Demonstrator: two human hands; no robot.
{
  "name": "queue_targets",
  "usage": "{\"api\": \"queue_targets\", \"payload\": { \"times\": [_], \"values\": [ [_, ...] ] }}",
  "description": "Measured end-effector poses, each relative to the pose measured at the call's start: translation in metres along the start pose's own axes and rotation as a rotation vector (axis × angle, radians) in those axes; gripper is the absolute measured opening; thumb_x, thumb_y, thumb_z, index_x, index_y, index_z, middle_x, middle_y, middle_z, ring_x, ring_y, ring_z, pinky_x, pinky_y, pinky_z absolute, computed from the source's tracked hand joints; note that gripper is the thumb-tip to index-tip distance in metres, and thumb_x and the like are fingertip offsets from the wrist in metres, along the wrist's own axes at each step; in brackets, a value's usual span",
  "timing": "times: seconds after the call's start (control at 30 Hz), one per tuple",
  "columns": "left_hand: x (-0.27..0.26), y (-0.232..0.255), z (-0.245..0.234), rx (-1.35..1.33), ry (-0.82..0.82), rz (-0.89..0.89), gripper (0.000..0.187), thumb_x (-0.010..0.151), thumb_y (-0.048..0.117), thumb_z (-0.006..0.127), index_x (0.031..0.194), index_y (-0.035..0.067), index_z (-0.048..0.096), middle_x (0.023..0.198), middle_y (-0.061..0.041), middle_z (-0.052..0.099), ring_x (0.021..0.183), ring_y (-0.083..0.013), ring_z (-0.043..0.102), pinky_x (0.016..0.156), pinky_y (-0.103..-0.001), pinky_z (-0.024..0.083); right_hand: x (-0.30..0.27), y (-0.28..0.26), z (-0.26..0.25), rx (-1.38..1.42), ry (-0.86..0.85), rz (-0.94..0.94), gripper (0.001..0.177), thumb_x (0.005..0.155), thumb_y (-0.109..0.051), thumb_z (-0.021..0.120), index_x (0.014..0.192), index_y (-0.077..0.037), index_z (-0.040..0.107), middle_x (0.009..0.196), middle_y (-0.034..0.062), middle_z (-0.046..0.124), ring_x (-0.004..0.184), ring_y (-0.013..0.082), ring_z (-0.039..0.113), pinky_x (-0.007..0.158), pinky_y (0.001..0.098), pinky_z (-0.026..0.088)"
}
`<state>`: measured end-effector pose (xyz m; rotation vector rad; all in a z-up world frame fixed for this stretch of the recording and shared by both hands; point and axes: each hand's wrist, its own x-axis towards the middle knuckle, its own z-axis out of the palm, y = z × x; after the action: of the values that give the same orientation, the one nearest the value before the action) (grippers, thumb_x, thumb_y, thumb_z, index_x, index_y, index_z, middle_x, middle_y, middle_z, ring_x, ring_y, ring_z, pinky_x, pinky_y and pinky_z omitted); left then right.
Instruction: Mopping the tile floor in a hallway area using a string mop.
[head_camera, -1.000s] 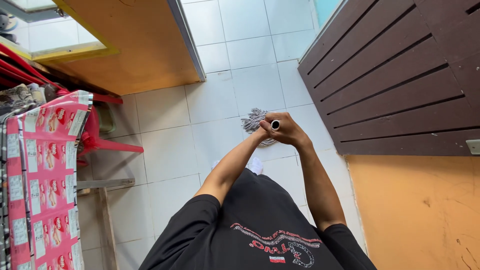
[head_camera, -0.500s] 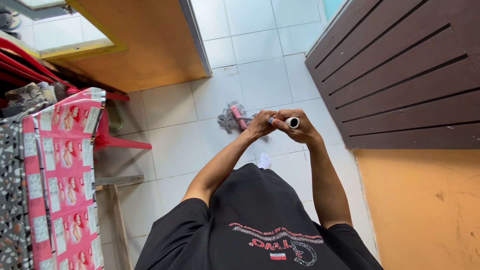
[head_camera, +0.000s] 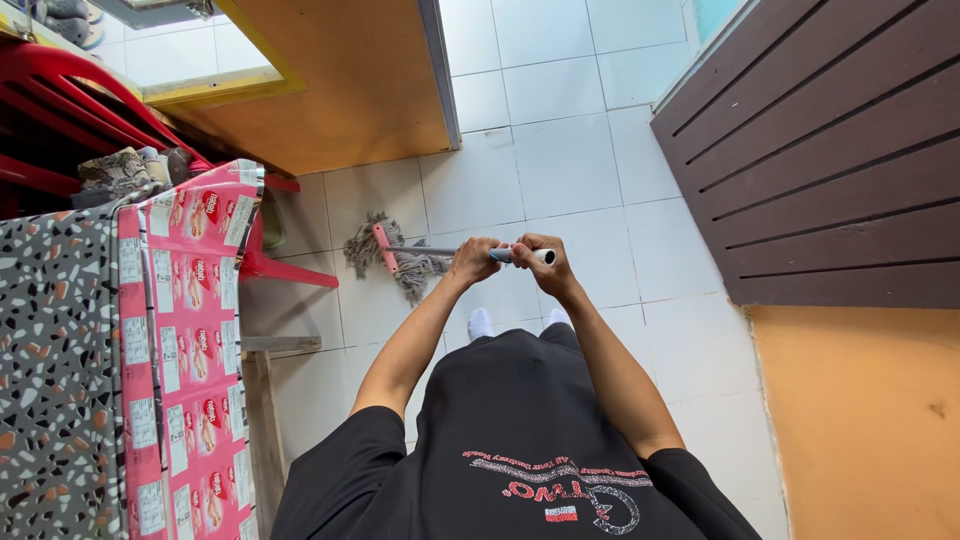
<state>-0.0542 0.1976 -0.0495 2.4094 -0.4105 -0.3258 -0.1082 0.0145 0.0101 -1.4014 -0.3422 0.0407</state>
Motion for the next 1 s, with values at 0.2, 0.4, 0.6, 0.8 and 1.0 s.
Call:
{"api": "queue_targets", "payload": {
  "times": [0.2, 0.4, 0.6, 0.8, 1.0],
  "values": [
    [0.001, 0.005, 0.029, 0.049, -0.021, -0.048, 0.029, 0.095, 0.032, 0.063, 0.081, 0.009, 0.074, 0.081, -0.021, 0.072, 0.081, -0.0437, 0.068, 0.074, -0.053, 0.053, -0.021, -0.01, -0.018, -0.094, 0.001, 0.062, 0.033, 0.102, -0.01, 0.059, 0.071, -0.001, 0.058, 0.07, 0.0049, 0.063, 0.067, 0.011, 0.055, 0.065, 0.0282, 0.047],
    [0.029, 0.063, 0.071, -0.039, 0.039, 0.042, 0.026, 0.094, 0.028, 0.059, 0.083, 0.011, 0.075, 0.08, -0.02, 0.071, 0.079, -0.0433, 0.067, 0.072, -0.052, 0.053, -0.029, -0.063, -0.076, -0.227, 0.008, 0.064, 0.032, 0.1, -0.01, 0.06, 0.069, -0.001, 0.06, 0.067, 0.004, 0.064, 0.064, 0.0097, 0.058, 0.062, 0.0275, 0.049],
    [0.069, 0.13, 0.141, -0.13, -0.011, 0.217, 0.013, 0.08, 0.017, 0.065, 0.083, 0.01, 0.075, 0.08, -0.018, 0.072, 0.079, -0.0408, 0.069, 0.072, -0.05, 0.054, -0.051, -0.137, -0.135, -0.442, 0.052, 0.146, 0.032, 0.099, -0.012, 0.063, 0.068, -0.002, 0.061, 0.063, 0.0023, 0.061, 0.061, 0.0084, 0.055, 0.059, 0.0274, 0.046],
    [0.102, 0.189, 0.206, -0.316, -0.023, 0.33, 0.02, 0.084, 0.021, 0.068, 0.097, 0.006, 0.072, 0.091, -0.018, 0.074, 0.085, -0.0388, 0.07, 0.074, -0.045, 0.056, -0.068, -0.17, -0.172, -0.564, 0.061, 0.065, 0.028, 0.097, -0.011, 0.065, 0.073, 0.001, 0.057, 0.061, 0.001, 0.052, 0.063, 0.0084, 0.047, 0.059, 0.0284, 0.043],
    [0.118, 0.217, 0.238, -0.434, -0.103, 0.255, 0.026, 0.083, 0.025, 0.07, 0.098, 0.004, 0.069, 0.094, -0.016, 0.075, 0.09, -0.0327, 0.074, 0.075, -0.042, 0.057, -0.081, -0.144, -0.211, -0.612, 0.071, 0.02, 0.034, 0.101, -0.016, 0.066, 0.074, 0.001, 0.055, 0.062, 0.0009, 0.047, 0.062, 0.009, 0.043, 0.055, 0.0292, 0.04]
  ]
}}
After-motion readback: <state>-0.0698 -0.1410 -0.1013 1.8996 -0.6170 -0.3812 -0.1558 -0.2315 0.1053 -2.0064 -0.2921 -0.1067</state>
